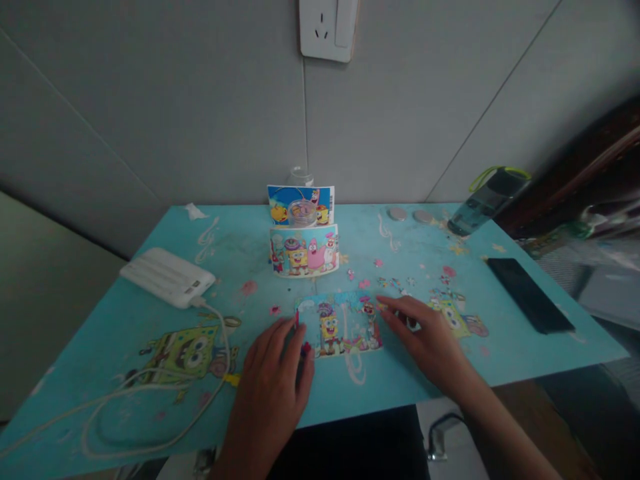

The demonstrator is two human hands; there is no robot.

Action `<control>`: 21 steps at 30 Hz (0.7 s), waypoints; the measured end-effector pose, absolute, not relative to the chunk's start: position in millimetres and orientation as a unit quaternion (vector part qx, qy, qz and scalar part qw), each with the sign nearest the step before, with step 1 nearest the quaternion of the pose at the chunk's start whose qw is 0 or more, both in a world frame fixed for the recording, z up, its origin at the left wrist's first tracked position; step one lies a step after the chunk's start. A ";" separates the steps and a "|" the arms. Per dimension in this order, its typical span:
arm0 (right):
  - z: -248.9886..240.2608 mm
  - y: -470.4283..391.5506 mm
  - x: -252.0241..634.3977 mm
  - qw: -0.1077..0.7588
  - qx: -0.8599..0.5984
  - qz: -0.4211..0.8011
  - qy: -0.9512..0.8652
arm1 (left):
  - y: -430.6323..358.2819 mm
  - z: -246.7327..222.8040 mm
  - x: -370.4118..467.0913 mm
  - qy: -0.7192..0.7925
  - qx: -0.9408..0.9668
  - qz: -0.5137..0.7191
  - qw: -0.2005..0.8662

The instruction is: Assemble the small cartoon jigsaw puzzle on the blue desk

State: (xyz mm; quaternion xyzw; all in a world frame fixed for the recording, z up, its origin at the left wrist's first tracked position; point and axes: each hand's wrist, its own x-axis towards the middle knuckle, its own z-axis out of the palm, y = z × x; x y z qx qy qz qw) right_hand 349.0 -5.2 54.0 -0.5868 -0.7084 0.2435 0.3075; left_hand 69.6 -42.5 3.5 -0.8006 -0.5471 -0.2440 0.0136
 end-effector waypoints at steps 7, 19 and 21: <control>43.6 -1.6 306.1 0.290 -0.570 0.295 -0.709 | -43.3 6.9 70.6 -0.547 -0.797 -0.256 0.007; 39.3 4.4 297.3 0.244 -0.574 0.288 -0.727 | -43.1 6.3 72.1 -0.550 -0.794 -0.260 -0.004; 38.7 5.5 297.2 0.246 -0.572 0.284 -0.729 | -43.3 6.9 72.1 -0.551 -0.793 -0.259 -0.009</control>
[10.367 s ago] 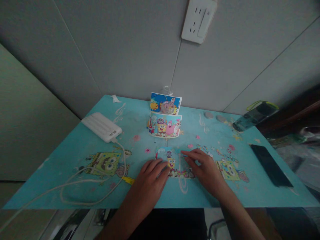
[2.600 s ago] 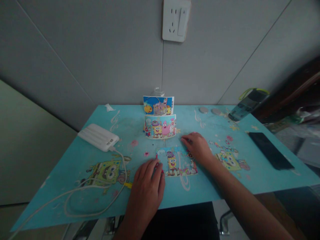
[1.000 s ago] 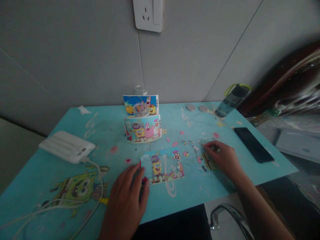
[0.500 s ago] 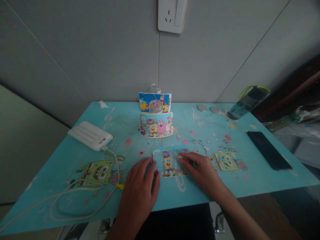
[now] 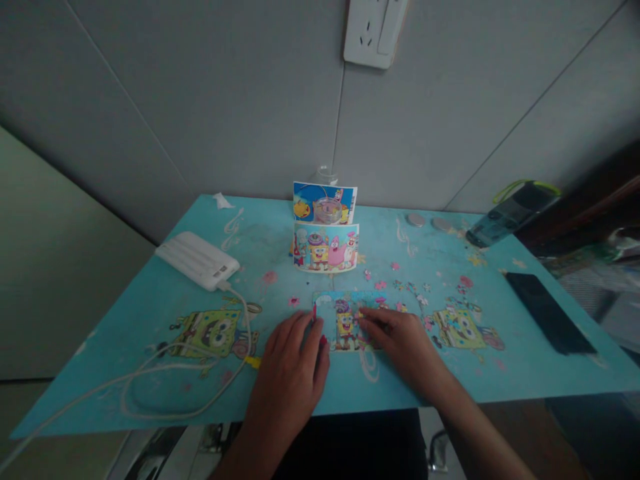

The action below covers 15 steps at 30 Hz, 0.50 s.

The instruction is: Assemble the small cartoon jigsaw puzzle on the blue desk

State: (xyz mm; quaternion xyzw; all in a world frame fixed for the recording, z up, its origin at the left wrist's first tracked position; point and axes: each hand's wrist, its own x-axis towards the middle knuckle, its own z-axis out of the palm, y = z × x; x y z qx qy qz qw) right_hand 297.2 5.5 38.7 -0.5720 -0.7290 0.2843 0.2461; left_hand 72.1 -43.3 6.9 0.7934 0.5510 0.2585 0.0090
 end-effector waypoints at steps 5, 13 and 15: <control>39.6 3.5 297.3 0.247 -0.570 0.291 -0.727 | -43.9 8.6 72.4 0.551 0.793 0.259 0.016; 40.7 -3.3 294.7 0.248 -0.576 0.331 -0.705 | -44.0 9.0 73.0 0.553 0.790 0.264 0.022; 41.0 -2.7 293.3 0.249 -0.574 0.337 -0.704 | -44.2 9.1 73.0 0.553 0.790 0.262 0.023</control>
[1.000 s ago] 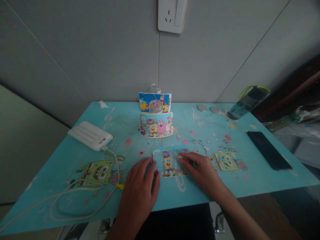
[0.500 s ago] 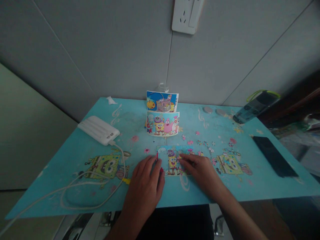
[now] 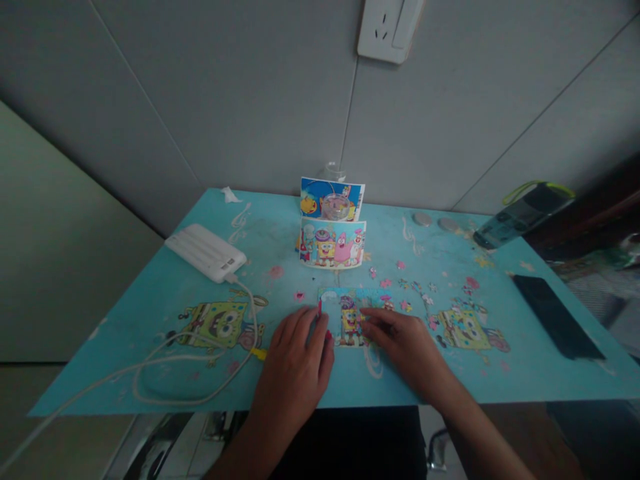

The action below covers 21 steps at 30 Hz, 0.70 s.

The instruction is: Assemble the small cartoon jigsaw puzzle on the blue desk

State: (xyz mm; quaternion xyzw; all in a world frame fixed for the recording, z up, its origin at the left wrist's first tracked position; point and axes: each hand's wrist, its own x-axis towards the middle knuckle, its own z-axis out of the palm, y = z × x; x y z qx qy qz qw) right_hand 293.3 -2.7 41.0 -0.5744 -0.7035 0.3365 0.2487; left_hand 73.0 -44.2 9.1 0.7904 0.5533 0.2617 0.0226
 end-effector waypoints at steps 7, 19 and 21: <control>39.7 -2.6 293.0 0.258 -0.567 0.345 -0.702 | -45.0 9.9 73.4 0.556 0.788 0.264 0.023; 37.7 -4.3 296.1 0.260 -0.574 0.344 -0.696 | -44.8 9.3 73.3 0.558 0.791 0.252 0.024; 38.2 -4.5 295.4 0.260 -0.573 0.345 -0.697 | -44.9 9.4 73.3 0.556 0.791 0.254 0.025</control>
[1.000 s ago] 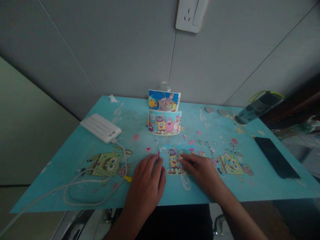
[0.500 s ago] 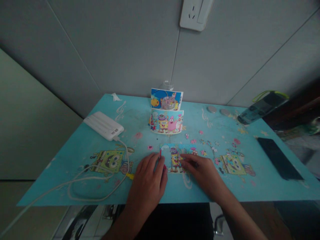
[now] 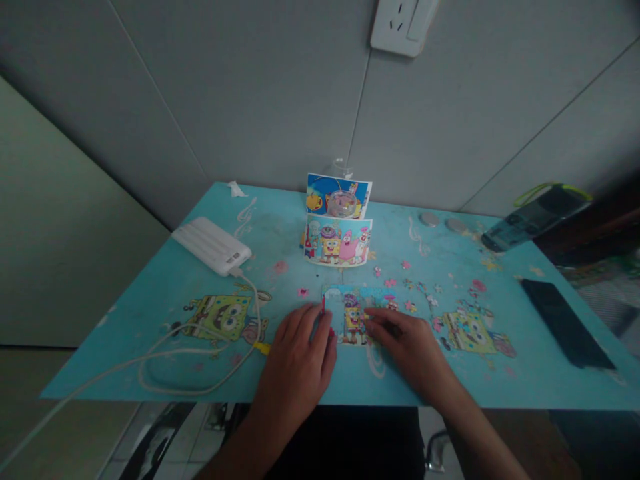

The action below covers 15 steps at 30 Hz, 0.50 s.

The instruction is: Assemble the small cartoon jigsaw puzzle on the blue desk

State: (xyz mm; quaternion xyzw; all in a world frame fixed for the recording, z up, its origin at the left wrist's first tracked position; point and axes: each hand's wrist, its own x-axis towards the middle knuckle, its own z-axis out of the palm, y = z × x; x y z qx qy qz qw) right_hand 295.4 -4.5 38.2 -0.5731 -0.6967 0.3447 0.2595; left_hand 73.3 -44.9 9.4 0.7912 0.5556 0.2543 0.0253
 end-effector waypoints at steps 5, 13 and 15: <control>38.7 -4.0 294.0 0.260 -0.566 0.348 -0.701 | -45.2 9.5 73.6 0.556 0.790 0.257 0.027; 36.8 -5.1 296.6 0.269 -0.555 0.347 -0.707 | -44.2 10.2 73.9 0.555 0.791 0.257 0.024; 35.0 -6.0 297.5 0.273 -0.557 0.346 -0.704 | -44.5 9.9 73.9 0.555 0.790 0.259 0.022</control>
